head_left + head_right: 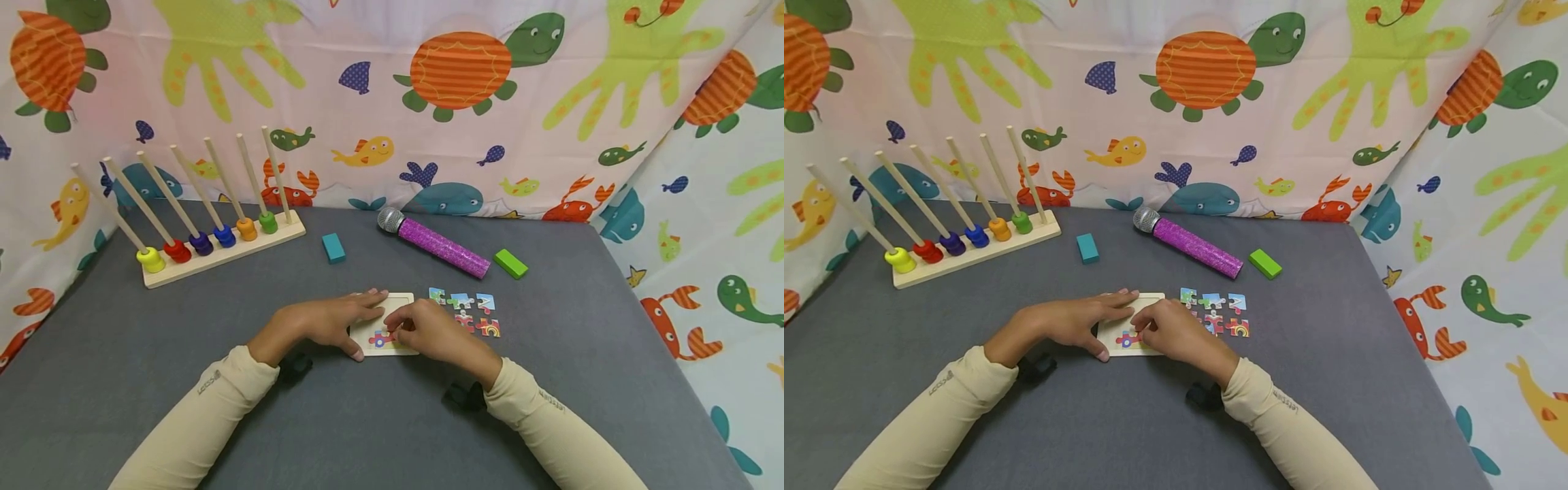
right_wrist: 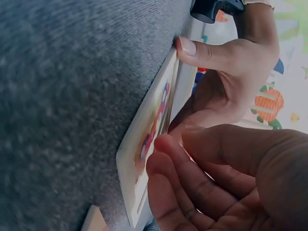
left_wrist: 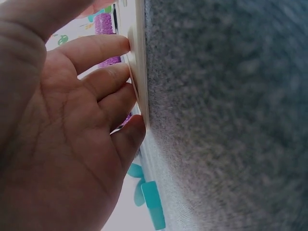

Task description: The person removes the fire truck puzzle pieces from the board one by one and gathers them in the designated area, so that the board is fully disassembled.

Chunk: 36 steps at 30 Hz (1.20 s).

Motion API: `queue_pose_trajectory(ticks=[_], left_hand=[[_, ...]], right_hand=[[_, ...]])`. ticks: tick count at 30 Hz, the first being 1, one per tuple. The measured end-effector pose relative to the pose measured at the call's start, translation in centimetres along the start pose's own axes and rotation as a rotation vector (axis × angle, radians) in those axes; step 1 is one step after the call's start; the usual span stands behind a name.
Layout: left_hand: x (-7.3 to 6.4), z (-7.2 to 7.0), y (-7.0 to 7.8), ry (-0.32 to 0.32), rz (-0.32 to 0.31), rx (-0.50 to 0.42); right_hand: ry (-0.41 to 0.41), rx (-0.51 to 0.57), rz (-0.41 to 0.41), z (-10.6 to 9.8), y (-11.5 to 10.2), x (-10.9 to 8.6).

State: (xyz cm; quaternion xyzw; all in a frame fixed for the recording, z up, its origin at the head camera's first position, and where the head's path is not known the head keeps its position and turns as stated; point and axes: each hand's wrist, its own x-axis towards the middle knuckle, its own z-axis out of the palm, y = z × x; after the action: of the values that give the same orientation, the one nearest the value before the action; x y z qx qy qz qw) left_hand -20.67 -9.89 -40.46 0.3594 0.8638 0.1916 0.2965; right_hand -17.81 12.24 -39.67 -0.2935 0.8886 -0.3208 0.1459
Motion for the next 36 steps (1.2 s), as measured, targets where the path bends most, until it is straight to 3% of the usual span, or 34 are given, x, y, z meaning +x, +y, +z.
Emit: queue_pose_trajectory(ticks=[18, 29, 36], left_hand=[[0.1, 0.1, -0.1, 0.021, 0.018, -0.003], [0.2, 0.2, -0.2, 0.014, 0.036, -0.016], [-0.1, 0.1, -0.5, 0.013, 0.105, -0.011]], right_hand=[[-0.011, 0.011, -0.042, 0.2, -0.3, 0.0], [-0.068, 0.091, -0.170, 0.3, 0.4, -0.1], [0.006, 0.095, -0.169, -0.6, 0.9, -0.4]])
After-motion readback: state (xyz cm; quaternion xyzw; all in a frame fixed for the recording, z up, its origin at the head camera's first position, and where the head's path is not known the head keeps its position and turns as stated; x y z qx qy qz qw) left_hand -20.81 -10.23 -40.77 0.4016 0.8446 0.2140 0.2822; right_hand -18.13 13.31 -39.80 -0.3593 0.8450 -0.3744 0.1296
